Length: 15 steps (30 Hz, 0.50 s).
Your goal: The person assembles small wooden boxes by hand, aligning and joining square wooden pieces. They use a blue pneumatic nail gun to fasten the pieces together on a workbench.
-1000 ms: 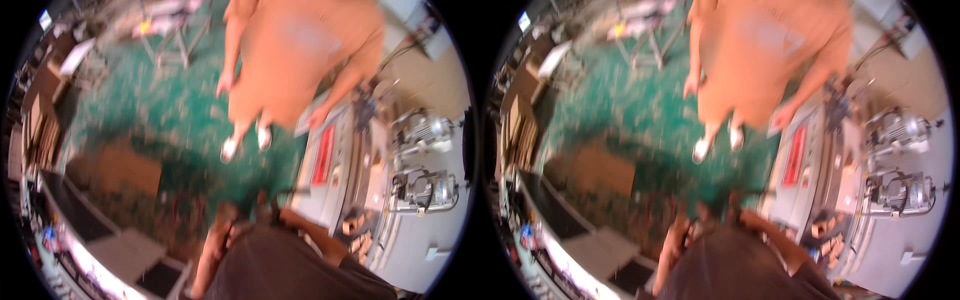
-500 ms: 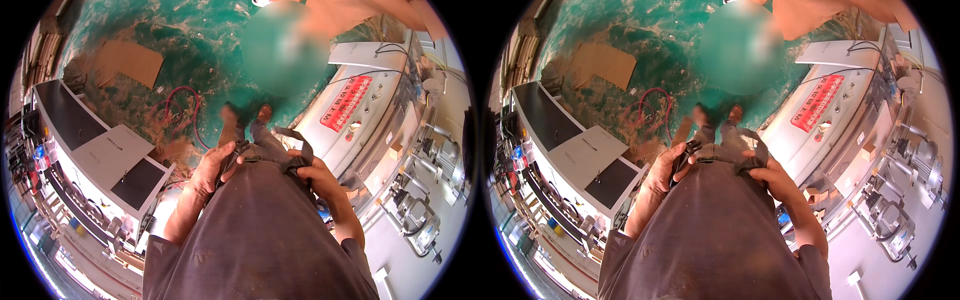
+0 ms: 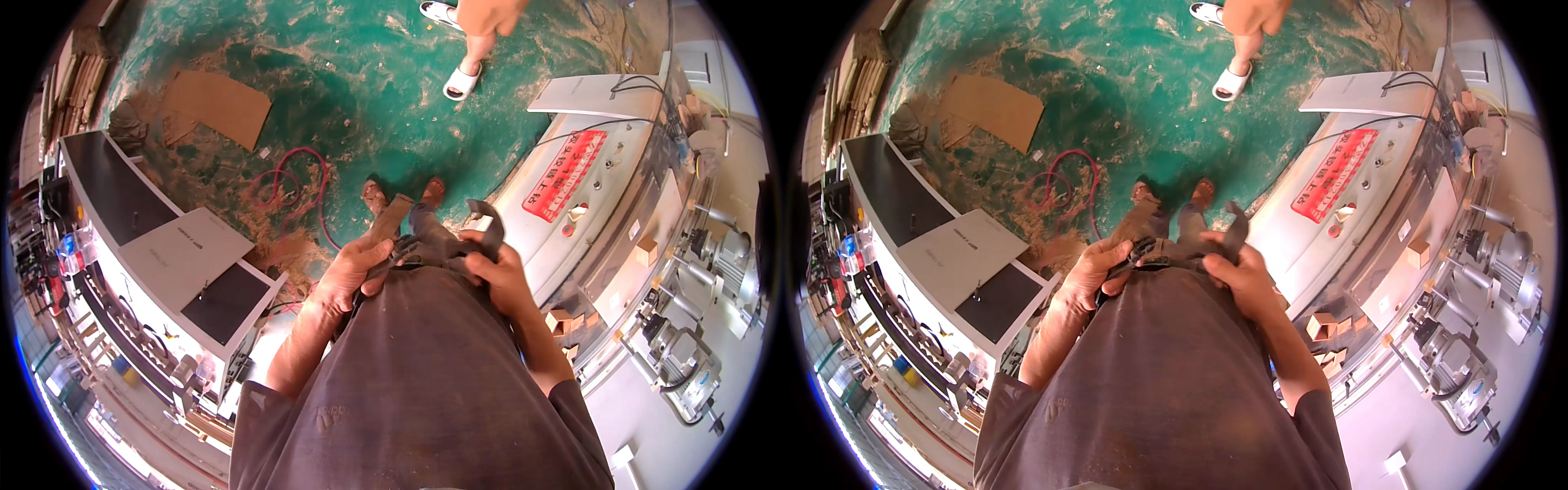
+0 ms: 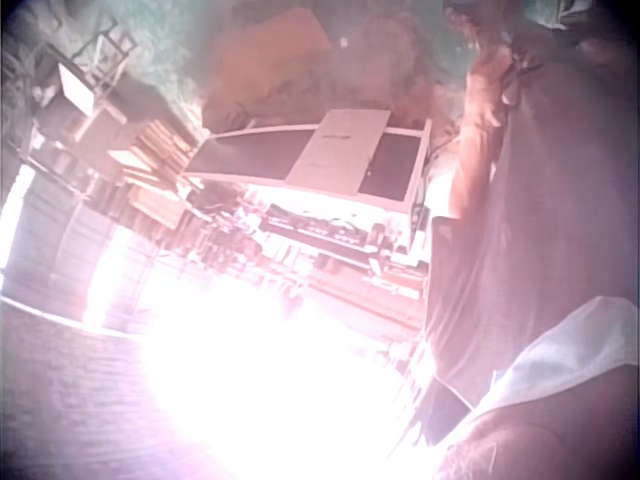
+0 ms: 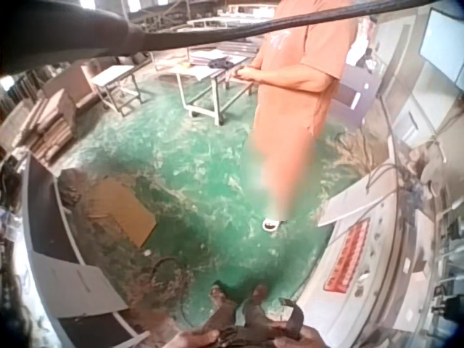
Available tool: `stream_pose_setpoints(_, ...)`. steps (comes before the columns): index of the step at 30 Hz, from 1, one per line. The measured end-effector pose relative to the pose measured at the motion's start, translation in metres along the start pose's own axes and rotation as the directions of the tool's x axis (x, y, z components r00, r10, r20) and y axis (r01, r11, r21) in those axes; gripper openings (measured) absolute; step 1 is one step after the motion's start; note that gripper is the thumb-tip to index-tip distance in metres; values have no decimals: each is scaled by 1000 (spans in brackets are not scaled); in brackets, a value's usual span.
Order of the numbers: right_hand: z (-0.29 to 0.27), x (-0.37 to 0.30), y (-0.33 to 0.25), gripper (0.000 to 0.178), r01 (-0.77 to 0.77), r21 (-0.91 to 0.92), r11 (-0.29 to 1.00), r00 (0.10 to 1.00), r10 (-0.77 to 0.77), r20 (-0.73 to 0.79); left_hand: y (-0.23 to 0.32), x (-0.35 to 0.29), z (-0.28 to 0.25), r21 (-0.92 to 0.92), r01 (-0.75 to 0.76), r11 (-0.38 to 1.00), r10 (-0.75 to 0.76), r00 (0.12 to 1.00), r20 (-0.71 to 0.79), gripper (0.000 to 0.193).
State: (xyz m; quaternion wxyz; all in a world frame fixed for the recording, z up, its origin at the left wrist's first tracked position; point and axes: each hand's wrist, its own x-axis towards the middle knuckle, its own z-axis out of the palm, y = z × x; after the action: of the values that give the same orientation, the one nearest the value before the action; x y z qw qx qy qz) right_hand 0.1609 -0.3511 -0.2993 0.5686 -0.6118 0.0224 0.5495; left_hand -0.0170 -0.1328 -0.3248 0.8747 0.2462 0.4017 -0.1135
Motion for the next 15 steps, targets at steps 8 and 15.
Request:
stream_pose_setpoints(8,13,4,-9,50,-40,0,999,995,40,86,12,6,11,143,17,990,-40,986,163,36)
stream_pose_setpoints(15,13,8,-11,48,-45,-59,997,982,55,178,27,9,16,197,34,980,-74,978,196,37)
